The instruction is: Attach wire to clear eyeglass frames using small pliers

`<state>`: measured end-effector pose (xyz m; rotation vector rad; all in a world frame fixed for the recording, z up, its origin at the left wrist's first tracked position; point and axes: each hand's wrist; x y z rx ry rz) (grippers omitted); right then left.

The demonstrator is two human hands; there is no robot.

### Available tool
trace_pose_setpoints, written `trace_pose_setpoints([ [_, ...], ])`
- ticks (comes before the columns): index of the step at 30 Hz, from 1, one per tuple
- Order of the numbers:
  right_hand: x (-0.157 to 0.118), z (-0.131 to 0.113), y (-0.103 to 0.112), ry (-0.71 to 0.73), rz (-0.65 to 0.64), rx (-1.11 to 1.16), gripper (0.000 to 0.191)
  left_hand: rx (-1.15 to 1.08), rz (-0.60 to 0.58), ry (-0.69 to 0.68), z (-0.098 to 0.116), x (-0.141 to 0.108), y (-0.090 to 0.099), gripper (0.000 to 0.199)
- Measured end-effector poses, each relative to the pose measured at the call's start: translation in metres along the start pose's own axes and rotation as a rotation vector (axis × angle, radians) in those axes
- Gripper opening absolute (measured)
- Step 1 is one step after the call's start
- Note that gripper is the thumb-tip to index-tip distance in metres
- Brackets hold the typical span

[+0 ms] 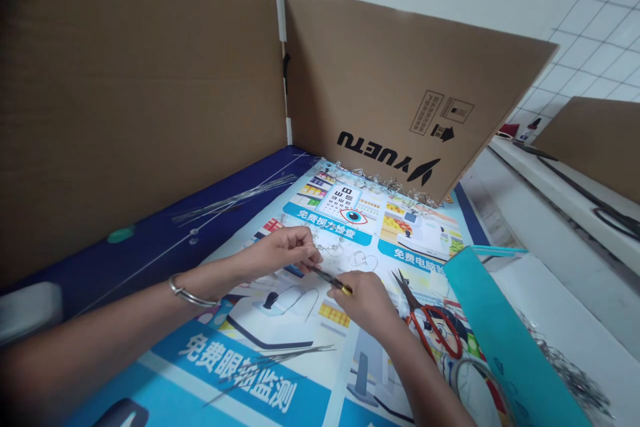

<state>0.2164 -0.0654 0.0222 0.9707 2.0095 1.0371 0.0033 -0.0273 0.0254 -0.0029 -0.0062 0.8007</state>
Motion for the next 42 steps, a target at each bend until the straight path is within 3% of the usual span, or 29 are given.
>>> trace_pose_setpoints([
  [5, 0.001, 0.003, -0.003, 0.028, -0.003, -0.005, 0.019, 0.013, -0.002, 0.000, 0.002, 0.000, -0.001, 0.015],
  [10, 0.008, 0.009, -0.017, 0.012, 0.234, -0.228, 0.014, 0.025, 0.081, 0.006, -0.002, 0.002, 0.001, 0.015],
  [14, 0.008, 0.013, -0.025, 0.079, 0.380, -0.410, 0.015, 0.031, 0.124, 0.070, -0.012, 0.004, 0.006, 0.019],
  [20, 0.005, 0.013, -0.022, 0.148, 0.594, -0.529, 0.021, -0.072, 0.097, 0.157, -0.015, 0.004, 0.007, 0.028],
  [28, 0.000, 0.010, -0.017, 0.262, 0.579, -0.870, 0.025, -0.188, 0.069, 0.247, -0.006, 0.000, -0.004, 0.032],
  [42, -0.001, 0.005, -0.015, 0.318, 0.566, -0.956, 0.025, -0.156, 0.030, 0.253, -0.016, 0.001, -0.006, 0.030],
])
Point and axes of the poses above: each hand's wrist, its own x-axis towards the middle knuckle, its own y-axis out of the back of the hand, z = x × y, and after that the axes turned 11 degrees about -z, right-handed
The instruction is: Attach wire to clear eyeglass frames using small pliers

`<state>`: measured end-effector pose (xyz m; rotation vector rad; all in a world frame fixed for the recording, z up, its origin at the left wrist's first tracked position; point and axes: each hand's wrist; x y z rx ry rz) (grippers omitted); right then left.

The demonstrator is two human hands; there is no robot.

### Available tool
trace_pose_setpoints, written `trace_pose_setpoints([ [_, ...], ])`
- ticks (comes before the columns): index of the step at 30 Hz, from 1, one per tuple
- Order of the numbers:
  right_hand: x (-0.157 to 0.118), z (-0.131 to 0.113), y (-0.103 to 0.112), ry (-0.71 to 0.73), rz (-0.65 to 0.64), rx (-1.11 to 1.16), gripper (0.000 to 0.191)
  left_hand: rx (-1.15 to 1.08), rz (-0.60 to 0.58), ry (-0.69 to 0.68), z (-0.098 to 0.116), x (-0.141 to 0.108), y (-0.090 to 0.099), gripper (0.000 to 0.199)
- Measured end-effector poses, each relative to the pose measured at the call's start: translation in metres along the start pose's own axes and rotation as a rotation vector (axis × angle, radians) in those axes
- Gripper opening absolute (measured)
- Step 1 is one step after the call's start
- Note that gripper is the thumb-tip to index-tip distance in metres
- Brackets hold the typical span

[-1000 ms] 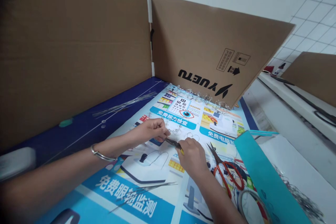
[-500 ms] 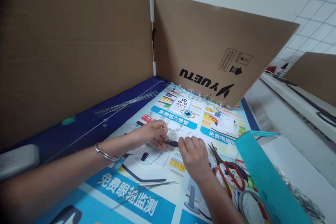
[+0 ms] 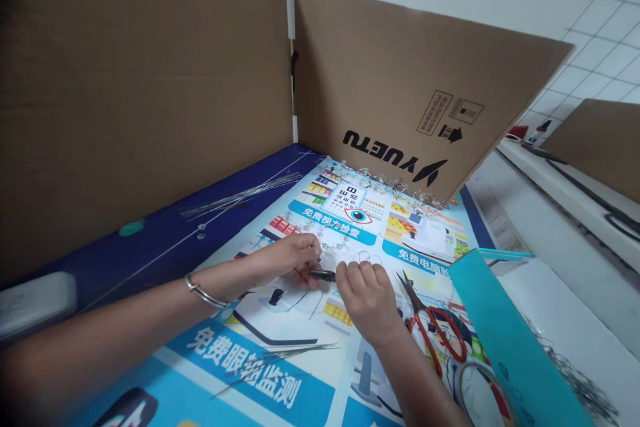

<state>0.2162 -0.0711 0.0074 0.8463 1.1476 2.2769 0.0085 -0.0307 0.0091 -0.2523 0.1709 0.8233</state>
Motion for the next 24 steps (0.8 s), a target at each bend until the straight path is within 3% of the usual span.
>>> trace_pose_setpoints([
  [16, -0.0011, -0.0004, -0.0009, -0.049, 0.027, 0.050, 0.024, 0.085, 0.048, 0.004, -0.0022, 0.0002, -0.0015, 0.024],
  [24, 0.0008, -0.0009, -0.0001, -0.004, -0.011, 0.026, 0.025, 0.114, 0.059, 0.003, -0.0040, 0.0015, -0.0035, 0.021],
])
Point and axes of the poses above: each hand's wrist, its own x-axis towards the middle knuckle, its own y-axis out of the back of the hand, z = x × y, and after that the axes turned 11 degrees about -z, right-handed
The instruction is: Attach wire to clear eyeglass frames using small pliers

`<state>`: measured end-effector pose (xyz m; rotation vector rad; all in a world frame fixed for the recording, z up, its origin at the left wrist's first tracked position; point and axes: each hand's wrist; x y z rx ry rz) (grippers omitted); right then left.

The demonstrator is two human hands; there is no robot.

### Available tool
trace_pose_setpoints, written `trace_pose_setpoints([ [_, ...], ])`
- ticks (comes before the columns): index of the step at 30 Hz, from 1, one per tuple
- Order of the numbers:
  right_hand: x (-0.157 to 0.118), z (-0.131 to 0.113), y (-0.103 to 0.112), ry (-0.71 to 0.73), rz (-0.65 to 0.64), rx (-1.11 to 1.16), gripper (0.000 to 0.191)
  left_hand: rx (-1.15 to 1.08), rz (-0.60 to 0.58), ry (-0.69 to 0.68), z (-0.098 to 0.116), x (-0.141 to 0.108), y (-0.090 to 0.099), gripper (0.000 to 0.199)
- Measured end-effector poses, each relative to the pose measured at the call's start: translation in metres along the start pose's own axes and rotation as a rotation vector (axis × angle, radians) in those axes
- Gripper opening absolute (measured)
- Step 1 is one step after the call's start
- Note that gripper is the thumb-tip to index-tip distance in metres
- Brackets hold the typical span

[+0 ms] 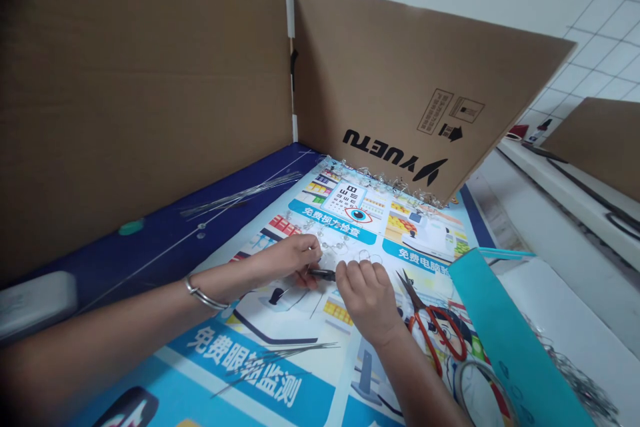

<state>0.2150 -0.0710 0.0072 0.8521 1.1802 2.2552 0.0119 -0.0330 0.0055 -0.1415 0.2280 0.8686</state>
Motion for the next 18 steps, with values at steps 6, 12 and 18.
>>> trace_pose_setpoints([
  [6, 0.0007, -0.0020, 0.0024, 0.012, 0.002, 0.023, 0.025, -0.024, -0.016, 0.022, 0.0030, -0.0018, -0.0021, 0.022],
  [12, 0.0006, -0.0025, 0.0036, 0.021, -0.017, 0.025, 0.025, -0.071, -0.045, 0.030, 0.0037, -0.0021, -0.0024, 0.025],
  [18, 0.0007, -0.0036, 0.0024, 0.025, -0.033, 0.011, 0.025, -0.067, -0.046, 0.034, 0.0010, -0.0003, -0.0019, 0.025],
])
Point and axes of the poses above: each hand's wrist, its own x-axis towards the middle knuckle, its own y-axis out of the back of the hand, z = x × y, and after that the axes turned 11 degrees about -z, right-handed
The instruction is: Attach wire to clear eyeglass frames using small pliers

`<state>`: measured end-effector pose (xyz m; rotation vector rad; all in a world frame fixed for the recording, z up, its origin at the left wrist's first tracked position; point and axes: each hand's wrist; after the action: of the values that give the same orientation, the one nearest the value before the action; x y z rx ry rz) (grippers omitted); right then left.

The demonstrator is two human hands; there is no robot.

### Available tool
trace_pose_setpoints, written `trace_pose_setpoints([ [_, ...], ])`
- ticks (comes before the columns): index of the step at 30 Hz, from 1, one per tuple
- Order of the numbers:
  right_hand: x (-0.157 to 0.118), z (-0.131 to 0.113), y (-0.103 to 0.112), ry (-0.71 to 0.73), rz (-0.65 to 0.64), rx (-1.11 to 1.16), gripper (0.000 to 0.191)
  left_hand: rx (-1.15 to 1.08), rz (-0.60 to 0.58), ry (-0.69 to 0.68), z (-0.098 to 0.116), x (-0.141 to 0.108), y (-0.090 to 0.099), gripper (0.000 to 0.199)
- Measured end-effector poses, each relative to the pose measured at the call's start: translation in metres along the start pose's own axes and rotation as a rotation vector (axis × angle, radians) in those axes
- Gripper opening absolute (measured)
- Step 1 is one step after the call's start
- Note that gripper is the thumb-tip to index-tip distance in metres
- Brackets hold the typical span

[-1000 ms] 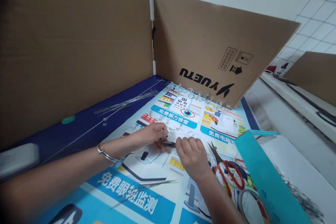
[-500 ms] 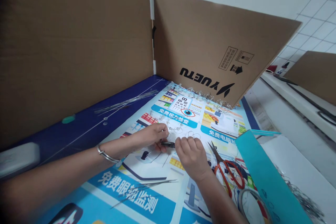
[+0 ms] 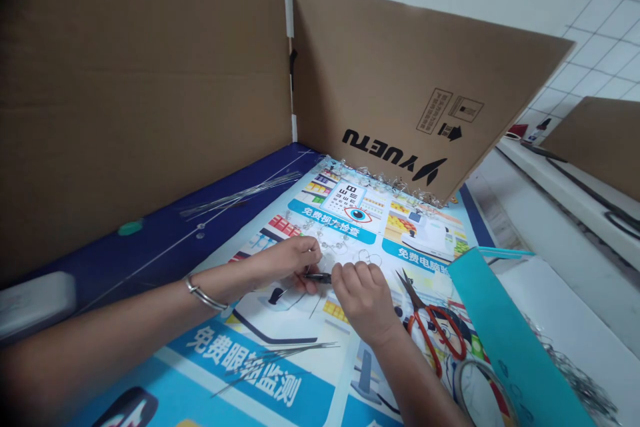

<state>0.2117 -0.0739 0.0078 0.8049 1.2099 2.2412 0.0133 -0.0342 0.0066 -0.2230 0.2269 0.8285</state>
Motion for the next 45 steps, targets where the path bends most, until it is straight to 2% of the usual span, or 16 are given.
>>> trace_pose_setpoints([
  [21, -0.0003, -0.0026, -0.0026, -0.012, -0.014, -0.007, 0.025, 0.001, 0.015, 0.038, 0.0044, -0.0031, -0.0022, 0.022],
  [28, -0.0011, -0.0008, -0.0042, -0.016, 0.008, -0.016, 0.025, -0.027, -0.040, 0.037, 0.0029, -0.0024, -0.0013, 0.021],
  [45, -0.0015, -0.0021, -0.0041, -0.016, -0.002, -0.011, 0.025, -0.040, -0.032, 0.034, 0.0007, -0.0021, -0.0003, 0.021],
])
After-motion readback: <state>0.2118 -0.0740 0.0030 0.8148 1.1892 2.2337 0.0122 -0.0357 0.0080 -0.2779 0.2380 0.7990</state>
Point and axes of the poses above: each hand's wrist, its own x-axis towards the middle knuckle, its own y-axis out of the back of the hand, z = x × y, and after that the axes turned 11 degrees about -z, right-handed
